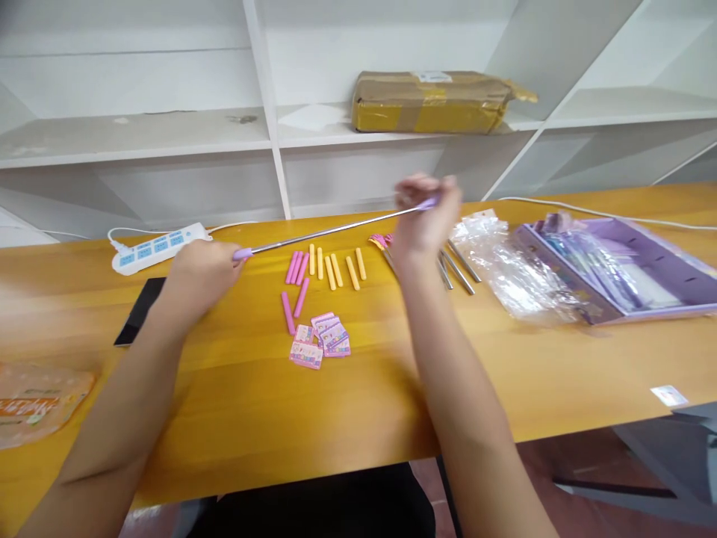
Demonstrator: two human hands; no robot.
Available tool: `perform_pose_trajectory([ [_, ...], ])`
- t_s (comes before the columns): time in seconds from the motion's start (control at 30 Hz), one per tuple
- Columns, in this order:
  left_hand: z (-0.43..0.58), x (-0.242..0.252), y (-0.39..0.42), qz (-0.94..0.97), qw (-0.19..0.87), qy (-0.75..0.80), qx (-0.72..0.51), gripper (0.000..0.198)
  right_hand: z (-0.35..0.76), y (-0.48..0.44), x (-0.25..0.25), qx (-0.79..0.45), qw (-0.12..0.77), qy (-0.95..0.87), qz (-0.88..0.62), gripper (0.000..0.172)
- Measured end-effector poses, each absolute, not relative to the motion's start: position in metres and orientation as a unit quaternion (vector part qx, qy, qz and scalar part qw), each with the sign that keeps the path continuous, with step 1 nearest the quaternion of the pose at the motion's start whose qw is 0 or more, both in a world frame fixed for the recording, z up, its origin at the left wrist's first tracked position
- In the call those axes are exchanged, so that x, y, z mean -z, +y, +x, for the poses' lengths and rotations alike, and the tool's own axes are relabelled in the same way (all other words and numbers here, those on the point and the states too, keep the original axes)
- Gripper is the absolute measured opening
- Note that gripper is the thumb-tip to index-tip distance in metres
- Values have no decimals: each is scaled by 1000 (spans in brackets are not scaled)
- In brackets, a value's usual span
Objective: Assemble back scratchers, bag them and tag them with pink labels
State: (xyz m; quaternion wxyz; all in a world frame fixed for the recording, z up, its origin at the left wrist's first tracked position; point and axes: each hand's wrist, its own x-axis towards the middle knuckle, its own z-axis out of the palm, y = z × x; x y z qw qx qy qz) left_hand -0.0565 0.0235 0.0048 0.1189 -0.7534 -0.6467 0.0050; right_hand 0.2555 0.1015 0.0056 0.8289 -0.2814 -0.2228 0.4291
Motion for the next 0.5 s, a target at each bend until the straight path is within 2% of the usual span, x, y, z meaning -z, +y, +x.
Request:
perform_pose_trajectory([
  [0.1, -34, 2, 9, -747, 78, -661, 10, 49, 153, 78, 19, -416, 791, -366, -259, 57],
  [0.2, -30, 2, 1, -735, 52, -677, -1, 48, 96, 58, 35, -435, 780, -389, -227, 60],
  [0.37, -39, -3, -2, -722, 85, -687, 18, 52, 93, 53, 36, -479, 755, -380, -235, 63],
  [0.5, -36, -1, -3, -719, 101, -686, 41, 48, 98, 55, 37, -485, 750, -379, -241, 66],
])
